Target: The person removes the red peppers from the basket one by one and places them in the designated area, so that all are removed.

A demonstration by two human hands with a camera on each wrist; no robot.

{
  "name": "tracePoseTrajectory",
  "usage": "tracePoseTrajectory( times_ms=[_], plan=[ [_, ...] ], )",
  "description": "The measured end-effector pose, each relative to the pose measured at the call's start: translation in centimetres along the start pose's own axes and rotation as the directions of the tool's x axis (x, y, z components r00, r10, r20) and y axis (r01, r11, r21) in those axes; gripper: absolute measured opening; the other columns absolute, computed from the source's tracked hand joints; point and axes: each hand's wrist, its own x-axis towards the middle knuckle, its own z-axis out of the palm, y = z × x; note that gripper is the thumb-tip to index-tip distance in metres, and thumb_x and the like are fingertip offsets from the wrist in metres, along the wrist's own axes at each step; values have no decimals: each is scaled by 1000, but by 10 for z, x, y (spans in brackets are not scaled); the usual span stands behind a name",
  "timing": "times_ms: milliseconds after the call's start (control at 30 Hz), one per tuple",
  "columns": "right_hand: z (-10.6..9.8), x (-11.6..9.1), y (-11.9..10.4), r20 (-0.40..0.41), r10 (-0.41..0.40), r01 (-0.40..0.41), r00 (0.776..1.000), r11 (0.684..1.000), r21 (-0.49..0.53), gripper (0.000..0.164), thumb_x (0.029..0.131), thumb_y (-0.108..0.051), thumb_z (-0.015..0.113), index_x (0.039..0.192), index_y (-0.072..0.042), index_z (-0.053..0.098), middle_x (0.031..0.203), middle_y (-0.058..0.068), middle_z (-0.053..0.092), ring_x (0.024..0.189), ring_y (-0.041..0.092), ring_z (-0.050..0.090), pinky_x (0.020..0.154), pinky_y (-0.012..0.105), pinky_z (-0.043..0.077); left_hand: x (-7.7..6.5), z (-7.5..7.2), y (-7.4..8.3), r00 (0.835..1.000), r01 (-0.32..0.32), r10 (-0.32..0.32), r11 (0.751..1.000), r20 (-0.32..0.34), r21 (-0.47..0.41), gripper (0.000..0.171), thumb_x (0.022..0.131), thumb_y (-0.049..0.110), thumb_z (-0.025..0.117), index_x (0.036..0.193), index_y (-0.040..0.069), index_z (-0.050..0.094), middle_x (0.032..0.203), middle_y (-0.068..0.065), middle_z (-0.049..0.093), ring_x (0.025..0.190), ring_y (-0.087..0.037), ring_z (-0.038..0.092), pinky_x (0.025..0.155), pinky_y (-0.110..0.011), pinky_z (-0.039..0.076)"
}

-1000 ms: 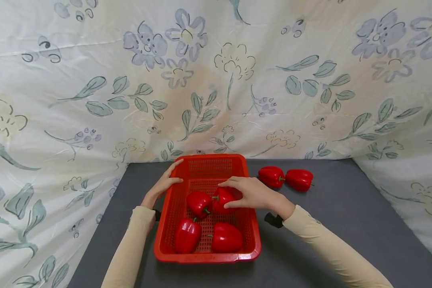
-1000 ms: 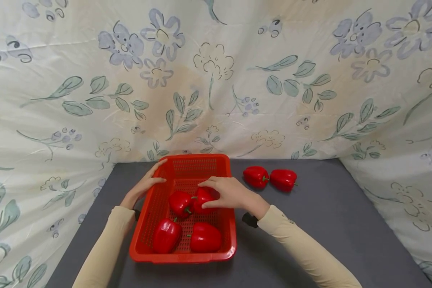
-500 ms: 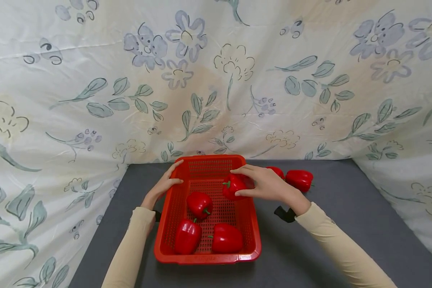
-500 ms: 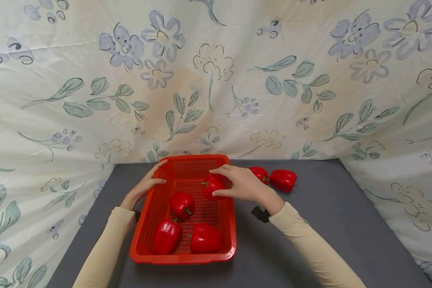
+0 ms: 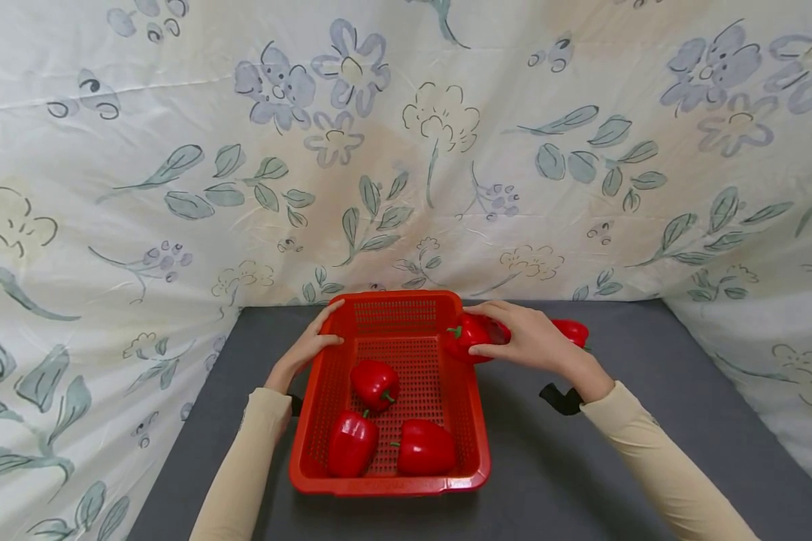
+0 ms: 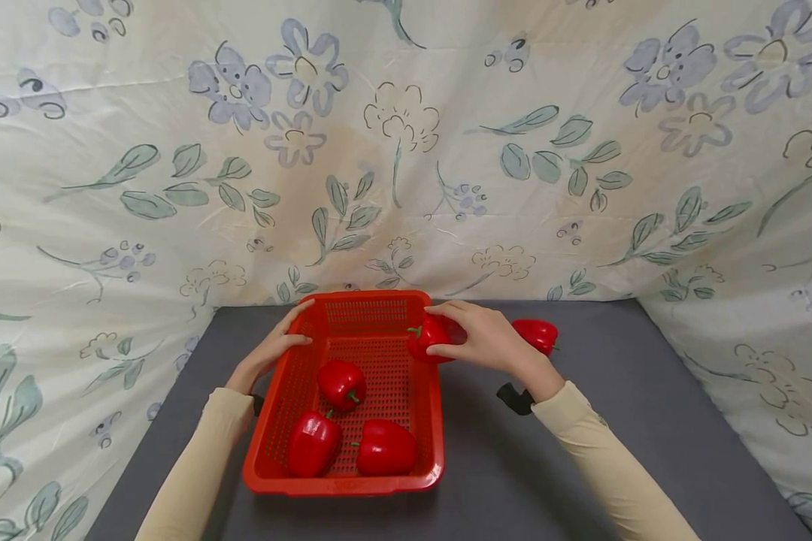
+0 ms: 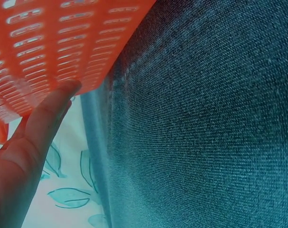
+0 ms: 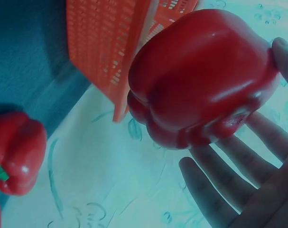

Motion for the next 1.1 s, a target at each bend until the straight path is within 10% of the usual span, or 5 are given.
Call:
tracePoseTrajectory(
  times_ms=[1100],
  plan=[
    [-11,-33,67,-97,165,-175,982,979,-102,71,74,-56,68,132,-18,52,128,13,54,105,29,55,74,48,52,12,-7,-21,1000,-14,14,1000,-27,17,72,91,-4,46,149,27,17,150,-15,19,119,-46,43,76,-37,52]
  ],
)
